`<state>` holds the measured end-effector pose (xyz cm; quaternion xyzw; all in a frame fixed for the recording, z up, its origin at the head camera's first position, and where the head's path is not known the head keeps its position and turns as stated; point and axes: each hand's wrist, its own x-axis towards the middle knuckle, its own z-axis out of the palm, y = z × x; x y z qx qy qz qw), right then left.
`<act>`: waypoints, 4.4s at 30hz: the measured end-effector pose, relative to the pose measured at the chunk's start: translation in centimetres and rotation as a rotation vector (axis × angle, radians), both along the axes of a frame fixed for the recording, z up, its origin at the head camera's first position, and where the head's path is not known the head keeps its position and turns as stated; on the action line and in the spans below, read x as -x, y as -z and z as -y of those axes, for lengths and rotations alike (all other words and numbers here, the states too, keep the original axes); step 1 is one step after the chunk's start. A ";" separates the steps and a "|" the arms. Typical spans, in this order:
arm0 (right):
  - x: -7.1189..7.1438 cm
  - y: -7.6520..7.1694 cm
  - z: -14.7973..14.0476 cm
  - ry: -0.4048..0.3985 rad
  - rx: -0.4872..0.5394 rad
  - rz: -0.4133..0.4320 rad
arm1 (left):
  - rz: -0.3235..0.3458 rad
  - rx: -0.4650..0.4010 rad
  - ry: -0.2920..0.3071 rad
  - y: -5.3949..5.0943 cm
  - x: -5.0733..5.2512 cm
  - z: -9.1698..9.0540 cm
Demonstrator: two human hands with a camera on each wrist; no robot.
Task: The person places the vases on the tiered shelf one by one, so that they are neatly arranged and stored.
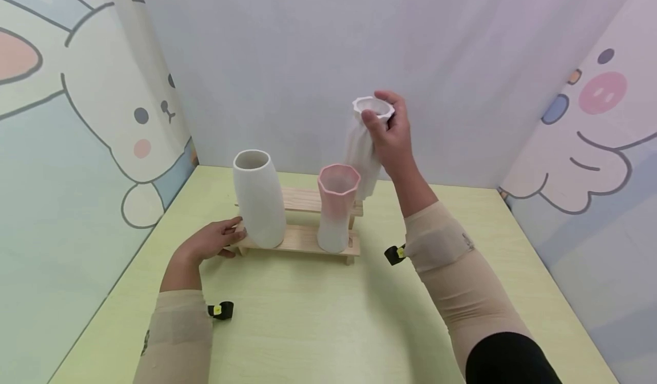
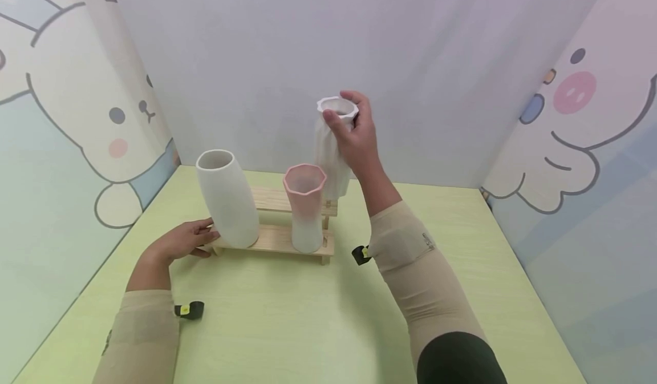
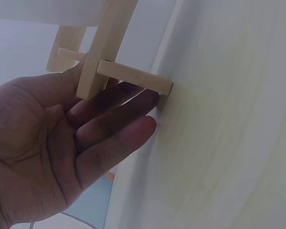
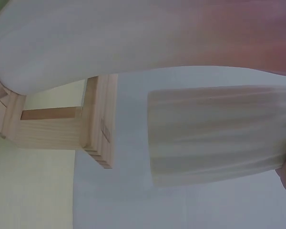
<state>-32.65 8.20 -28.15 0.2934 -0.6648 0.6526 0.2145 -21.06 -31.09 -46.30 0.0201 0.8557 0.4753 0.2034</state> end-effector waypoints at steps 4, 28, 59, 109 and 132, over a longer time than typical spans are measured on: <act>0.2 0.1 0.5 0.010 -0.022 0.008 | -0.002 -0.002 0.003 0.0 0.0 0.0; -1.4 0.7 3.1 -0.076 -0.022 0.089 | 0.008 0.000 -0.007 0.1 -0.1 -0.5; -0.3 2.1 2.6 -0.255 -0.074 0.330 | 0.019 0.032 0.017 -0.3 -0.2 -0.2; -1.2 1.7 3.5 -0.219 -0.062 0.335 | 0.029 0.034 0.006 -0.4 -0.5 0.1; -1.3 1.9 3.4 -0.212 -0.057 0.321 | 0.031 0.022 0.012 -0.3 -0.6 0.0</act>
